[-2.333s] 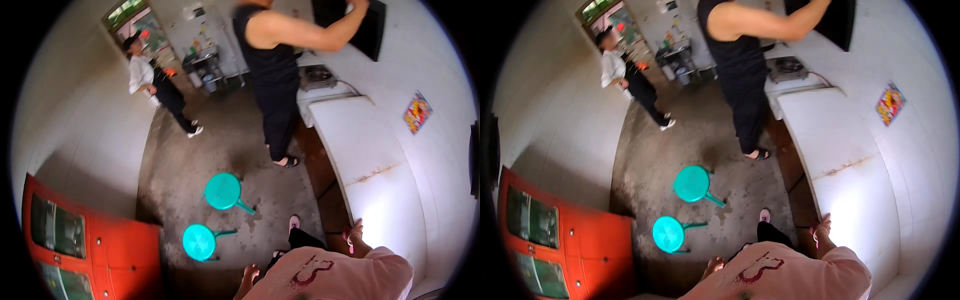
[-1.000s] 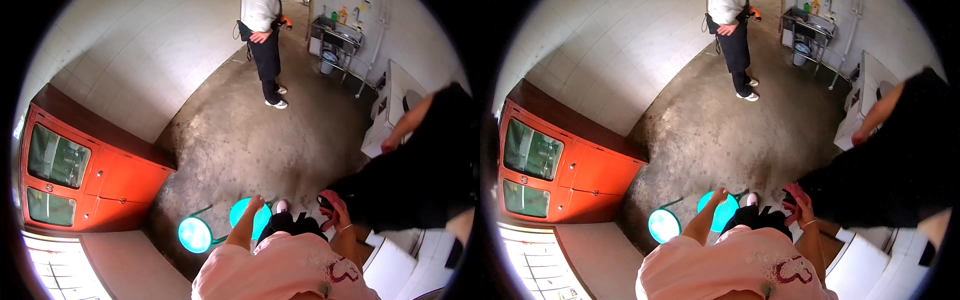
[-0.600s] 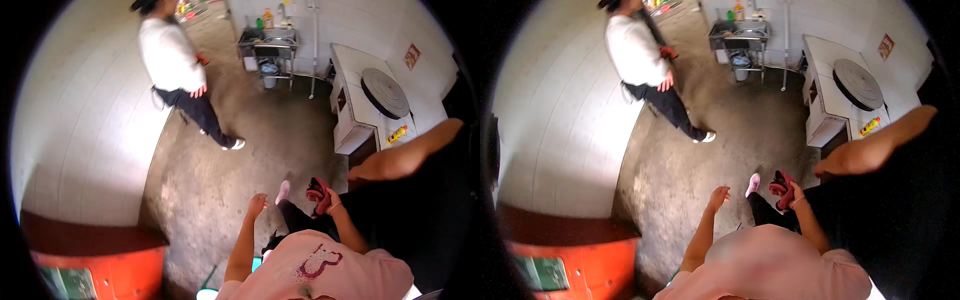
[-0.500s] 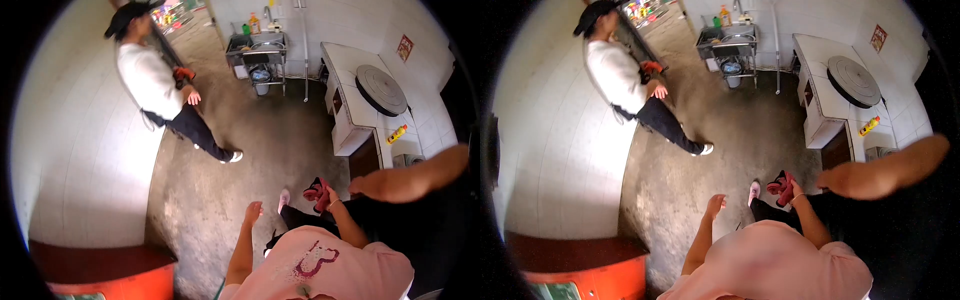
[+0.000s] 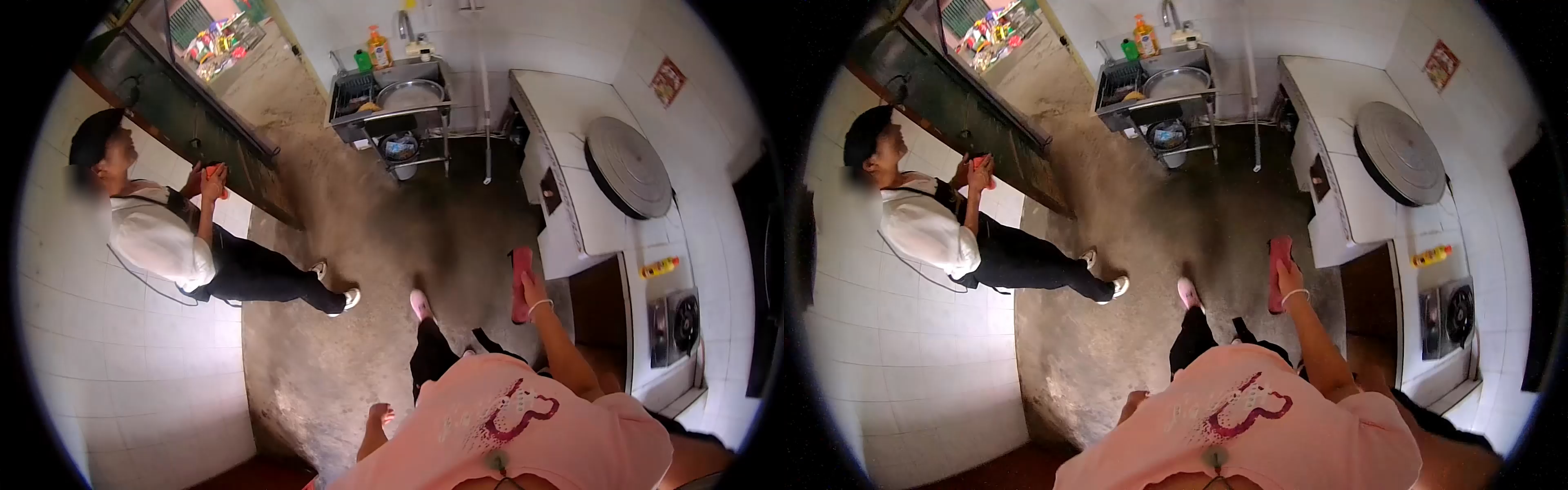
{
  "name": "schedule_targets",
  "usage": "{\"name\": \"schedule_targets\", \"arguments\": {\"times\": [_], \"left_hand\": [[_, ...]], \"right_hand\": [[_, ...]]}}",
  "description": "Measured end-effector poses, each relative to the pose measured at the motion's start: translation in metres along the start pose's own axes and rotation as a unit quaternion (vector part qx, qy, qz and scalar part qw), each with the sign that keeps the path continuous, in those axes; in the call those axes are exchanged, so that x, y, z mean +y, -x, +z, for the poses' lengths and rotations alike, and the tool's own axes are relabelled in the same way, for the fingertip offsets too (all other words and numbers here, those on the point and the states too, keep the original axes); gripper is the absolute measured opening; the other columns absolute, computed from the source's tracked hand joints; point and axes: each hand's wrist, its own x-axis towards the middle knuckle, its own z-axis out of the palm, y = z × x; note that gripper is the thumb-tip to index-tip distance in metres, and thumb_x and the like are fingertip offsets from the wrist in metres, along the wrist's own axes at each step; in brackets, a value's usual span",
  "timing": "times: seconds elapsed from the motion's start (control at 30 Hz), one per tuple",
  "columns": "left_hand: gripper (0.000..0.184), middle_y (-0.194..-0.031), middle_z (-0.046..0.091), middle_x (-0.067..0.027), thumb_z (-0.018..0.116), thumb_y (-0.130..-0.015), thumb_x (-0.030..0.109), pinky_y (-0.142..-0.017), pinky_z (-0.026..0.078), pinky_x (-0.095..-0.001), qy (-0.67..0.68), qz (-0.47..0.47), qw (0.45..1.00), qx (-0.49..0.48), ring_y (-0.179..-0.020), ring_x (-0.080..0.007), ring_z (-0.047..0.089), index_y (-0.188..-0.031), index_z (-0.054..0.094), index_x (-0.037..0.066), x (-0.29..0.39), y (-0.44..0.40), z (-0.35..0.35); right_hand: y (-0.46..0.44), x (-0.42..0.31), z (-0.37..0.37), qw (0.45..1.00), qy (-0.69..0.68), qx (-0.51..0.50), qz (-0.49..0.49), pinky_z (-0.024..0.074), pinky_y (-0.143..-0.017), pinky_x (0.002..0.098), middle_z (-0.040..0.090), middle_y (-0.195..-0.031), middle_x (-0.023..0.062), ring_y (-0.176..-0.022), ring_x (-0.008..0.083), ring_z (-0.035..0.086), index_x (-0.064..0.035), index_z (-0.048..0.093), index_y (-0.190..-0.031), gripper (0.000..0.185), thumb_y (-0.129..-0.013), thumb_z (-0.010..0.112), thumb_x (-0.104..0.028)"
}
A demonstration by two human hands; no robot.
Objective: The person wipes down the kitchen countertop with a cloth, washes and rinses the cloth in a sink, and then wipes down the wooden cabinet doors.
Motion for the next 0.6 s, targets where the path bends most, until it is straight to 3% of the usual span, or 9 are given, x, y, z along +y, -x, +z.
{"name": "schedule_targets", "arguments": {"times": [0.07,0.1,0.2,0.23,0.27,0.3,0.37,0.43,0.6], "left_hand": [[0.020,-0.078,0.062,-0.0058,0.051,-0.093,0.029,-0.052,0.046,-0.0334,0.310,-0.186,0.932,-0.023,-0.059,-0.0189,0.057,-0.091,0.057,0.010,0.039,-0.036,-0.030],[0.022,-0.069,0.058,-0.0054,0.051,-0.092,0.028,-0.049,0.045,-0.0334,0.299,-0.178,0.937,-0.030,-0.054,-0.0191,0.055,-0.086,0.057,0.008,0.071,-0.060,-0.056],[0.031,-0.066,0.054,-0.0046,0.050,-0.093,0.036,-0.045,0.043,-0.0337,0.276,0.087,0.957,0.028,-0.053,-0.0179,0.052,-0.079,0.057,0.009,0.192,-0.141,-0.139],[0.039,-0.078,0.058,-0.0042,0.047,-0.094,0.047,-0.055,0.049,-0.0360,0.496,0.055,0.806,-0.317,-0.067,-0.0186,0.058,-0.088,0.058,0.010,0.194,-0.219,-0.182],[0.047,-0.097,0.063,-0.0041,0.041,-0.093,0.056,-0.069,0.051,-0.0382,0.436,0.039,0.898,-0.035,-0.085,-0.0197,0.060,-0.102,0.057,0.013,0.317,-0.156,-0.209],[0.051,-0.112,0.063,-0.0056,0.039,-0.093,0.059,-0.082,0.049,-0.0403,0.475,0.109,0.871,-0.064,-0.099,-0.0223,0.059,-0.115,0.054,0.015,0.373,-0.166,-0.238],[0.062,-0.128,0.053,-0.0113,0.038,-0.094,0.058,-0.101,0.042,-0.0483,0.589,0.204,0.753,-0.209,-0.115,-0.0282,0.054,-0.132,0.044,0.008,0.498,-0.129,-0.299],[0.065,-0.131,0.051,-0.0134,0.038,-0.095,0.056,-0.102,0.039,-0.0545,0.590,0.247,0.681,-0.356,-0.119,-0.0310,0.052,-0.138,0.038,0.007,0.584,-0.120,-0.338],[0.059,-0.130,0.053,-0.0118,0.039,-0.097,0.050,-0.100,0.042,-0.0403,0.408,0.240,0.815,-0.333,-0.120,-0.0255,0.052,-0.136,0.043,0.006,0.712,-0.134,-0.380]], "right_hand": [[-0.039,-0.041,0.043,0.978,-0.161,-0.114,-0.072,0.0436,-0.092,0.0300,0.058,-0.120,0.0092,-0.106,0.0186,0.055,-0.0009,0.045,-0.134,0.050,-0.095,0.053,-0.031],[-0.062,-0.060,0.072,0.968,-0.156,-0.172,-0.095,0.0428,-0.094,0.0314,0.057,-0.124,0.0116,-0.111,0.0212,0.054,-0.0003,0.041,-0.137,0.053,-0.095,0.054,-0.030],[-0.057,-0.192,0.134,0.911,-0.168,-0.350,-0.136,0.0435,-0.094,0.0316,0.057,-0.124,0.0133,-0.111,0.0228,0.056,-0.0022,0.037,-0.139,0.055,-0.093,0.058,-0.025],[-0.056,-0.230,0.147,0.915,-0.166,-0.347,-0.123,0.0435,-0.094,0.0316,0.057,-0.124,0.0133,-0.111,0.0228,0.056,-0.0022,0.037,-0.139,0.055,-0.093,0.058,-0.025],[-0.059,-0.263,0.160,0.914,-0.059,-0.306,-0.258,0.0458,-0.091,0.0309,0.057,-0.122,0.0127,-0.107,0.0216,0.057,-0.0036,0.037,-0.139,0.053,-0.093,0.058,-0.021],[-0.071,-0.289,0.173,0.884,0.054,-0.259,-0.386,0.0481,-0.088,0.0301,0.058,-0.120,0.0122,-0.103,0.0204,0.059,-0.0051,0.037,-0.138,0.052,-0.092,0.058,-0.017],[-0.094,-0.321,0.191,0.897,0.008,-0.305,-0.319,0.0495,-0.081,0.0285,0.058,-0.116,0.0106,-0.096,0.0162,0.059,-0.0082,0.037,-0.140,0.053,-0.092,0.059,-0.015],[-0.113,-0.349,0.203,0.903,-0.052,-0.341,-0.257,0.0509,-0.075,0.0270,0.058,-0.112,0.0089,-0.090,0.0120,0.060,-0.0112,0.036,-0.141,0.055,-0.091,0.059,-0.014],[-0.182,-0.398,0.222,0.899,-0.260,-0.338,-0.099,0.0525,-0.078,0.0286,0.055,-0.121,0.0107,-0.098,0.0148,0.060,-0.0070,0.037,-0.139,0.051,-0.093,0.057,-0.014]]}}
